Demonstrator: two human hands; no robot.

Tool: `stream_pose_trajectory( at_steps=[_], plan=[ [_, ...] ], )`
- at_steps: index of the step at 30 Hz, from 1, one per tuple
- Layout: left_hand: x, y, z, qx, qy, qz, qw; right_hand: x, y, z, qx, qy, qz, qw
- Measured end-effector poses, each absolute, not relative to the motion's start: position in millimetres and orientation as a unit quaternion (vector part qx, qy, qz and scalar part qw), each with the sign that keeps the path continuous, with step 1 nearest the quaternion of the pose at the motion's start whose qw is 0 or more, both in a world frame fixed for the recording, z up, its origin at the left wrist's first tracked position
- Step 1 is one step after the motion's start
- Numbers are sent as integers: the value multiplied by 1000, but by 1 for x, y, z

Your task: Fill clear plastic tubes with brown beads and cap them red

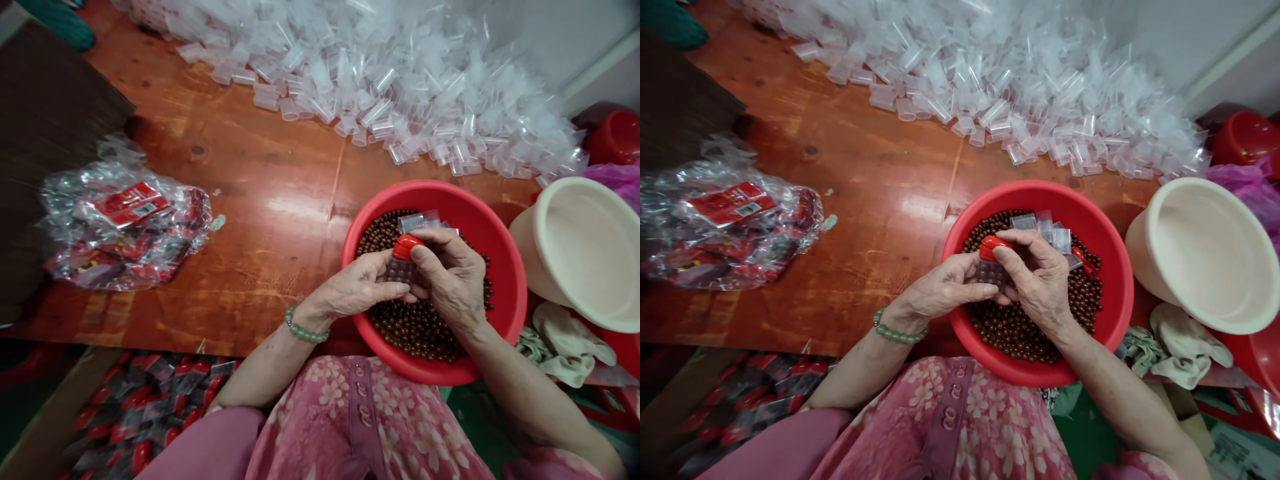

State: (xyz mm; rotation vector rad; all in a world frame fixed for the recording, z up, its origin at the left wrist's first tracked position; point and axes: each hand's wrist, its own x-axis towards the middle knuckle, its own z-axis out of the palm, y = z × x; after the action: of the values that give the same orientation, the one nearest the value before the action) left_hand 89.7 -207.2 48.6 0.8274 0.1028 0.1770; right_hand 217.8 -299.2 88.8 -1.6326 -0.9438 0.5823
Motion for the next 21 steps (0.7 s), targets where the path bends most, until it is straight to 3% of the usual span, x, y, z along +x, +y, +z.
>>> stream_pose_trajectory(
  at_steps=[6, 14, 21],
  plan=[
    [87, -206, 48, 346, 47, 75, 934, 220, -300, 88, -699, -444, 181, 530],
    [82, -199, 52, 222, 76, 64, 970, 225, -299, 79, -707, -477, 184, 488],
    [84, -197, 49, 260, 90, 59, 960, 243, -301, 78, -595, -736, 72, 314]
  ],
)
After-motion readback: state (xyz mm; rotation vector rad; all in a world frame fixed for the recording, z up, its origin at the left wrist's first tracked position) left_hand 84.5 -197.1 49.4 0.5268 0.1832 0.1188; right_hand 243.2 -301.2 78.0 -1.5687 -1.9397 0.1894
